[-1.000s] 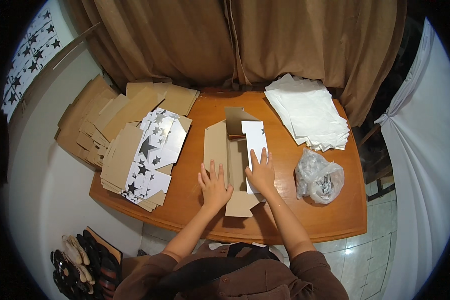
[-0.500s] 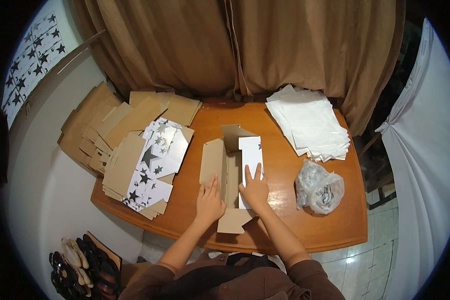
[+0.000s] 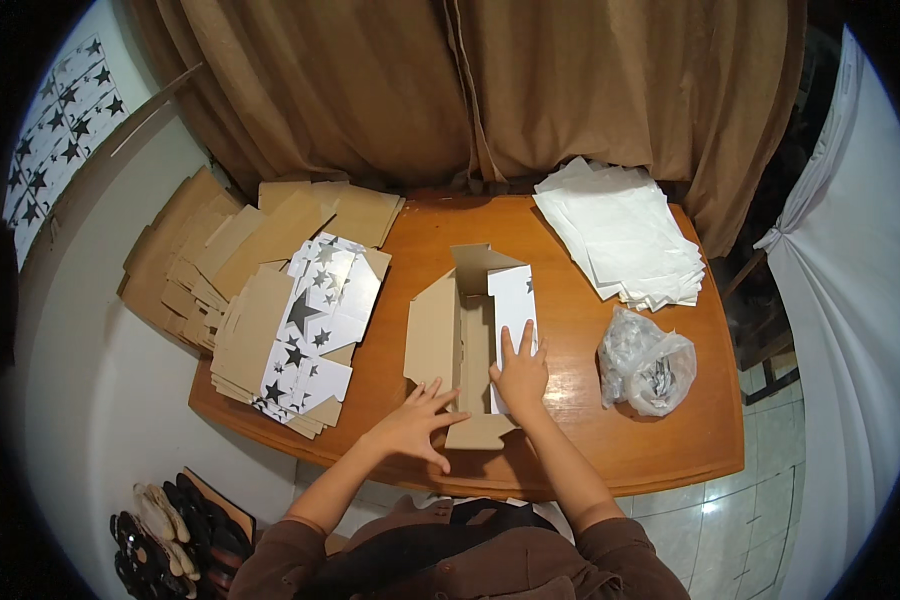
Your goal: Folding cardboard shoe boxes, lining them with tissue paper, and stacking them on a shelf.
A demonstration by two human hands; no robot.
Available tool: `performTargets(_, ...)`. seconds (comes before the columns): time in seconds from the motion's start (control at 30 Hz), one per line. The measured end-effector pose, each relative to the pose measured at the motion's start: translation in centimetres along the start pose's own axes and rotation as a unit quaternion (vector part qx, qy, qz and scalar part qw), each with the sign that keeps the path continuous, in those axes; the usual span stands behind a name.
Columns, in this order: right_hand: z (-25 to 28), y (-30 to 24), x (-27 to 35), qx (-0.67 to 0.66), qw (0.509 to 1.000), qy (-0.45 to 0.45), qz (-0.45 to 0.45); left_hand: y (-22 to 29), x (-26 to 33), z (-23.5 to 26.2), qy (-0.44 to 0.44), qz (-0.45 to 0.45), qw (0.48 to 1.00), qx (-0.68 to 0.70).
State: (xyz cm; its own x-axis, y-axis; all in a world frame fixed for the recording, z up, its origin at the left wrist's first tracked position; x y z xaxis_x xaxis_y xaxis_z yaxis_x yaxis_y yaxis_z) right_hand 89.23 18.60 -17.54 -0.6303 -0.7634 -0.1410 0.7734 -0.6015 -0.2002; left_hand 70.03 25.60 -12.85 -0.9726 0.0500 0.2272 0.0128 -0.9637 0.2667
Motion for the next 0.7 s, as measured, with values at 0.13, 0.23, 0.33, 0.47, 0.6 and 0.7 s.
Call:
performTargets(0.13, 0.9, -0.5, 0.0, -0.051, 0.999, -0.019, -0.001, -0.3, -0.4, -0.7, 0.108, -0.066, 0.987, 0.104)
performTargets(0.23, 1.4, -0.4, 0.1, -0.067, 0.997, -0.038, 0.000, -0.8, -2.5, -0.4, 0.097, 0.014, 0.963, 0.252)
performTargets(0.33, 1.0, 0.4, -0.2, -0.074, 0.996, -0.039, -0.016, -0.4, -4.0, 0.9, 0.170, 0.083, 0.923, 0.335)
performTargets(0.47, 1.5, 1.0, -1.0, -0.212, 0.972, -0.080, -0.055, -1.5, -5.0, 1.5, 0.345, 0.103, 0.903, 0.234)
performTargets(0.6, 2.0, 0.4, -0.9, -0.151, 0.986, -0.058, -0.050, -1.9, -6.4, 0.3, 0.346, 0.100, 0.933, 0.026)
performTargets(0.7, 1.4, 0.6, -2.0, -0.056, 0.998, 0.021, -0.007, -2.5, -7.8, -0.3, 0.244, 0.143, 0.958, 0.038)
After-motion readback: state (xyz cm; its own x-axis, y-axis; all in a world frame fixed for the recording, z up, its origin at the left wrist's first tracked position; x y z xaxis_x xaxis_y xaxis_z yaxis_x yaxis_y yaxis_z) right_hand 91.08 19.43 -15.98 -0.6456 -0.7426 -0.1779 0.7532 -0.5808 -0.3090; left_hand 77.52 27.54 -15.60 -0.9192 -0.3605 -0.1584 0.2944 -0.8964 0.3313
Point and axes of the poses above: each hand's wrist, its own x-axis away from the middle knuckle, its own z-axis out of the back of the hand, y = z × x, the point moved 3 cm from there along -x, towards the middle knuckle, and after that the axes turned 4 degrees about -y, right-handed, at the moved point
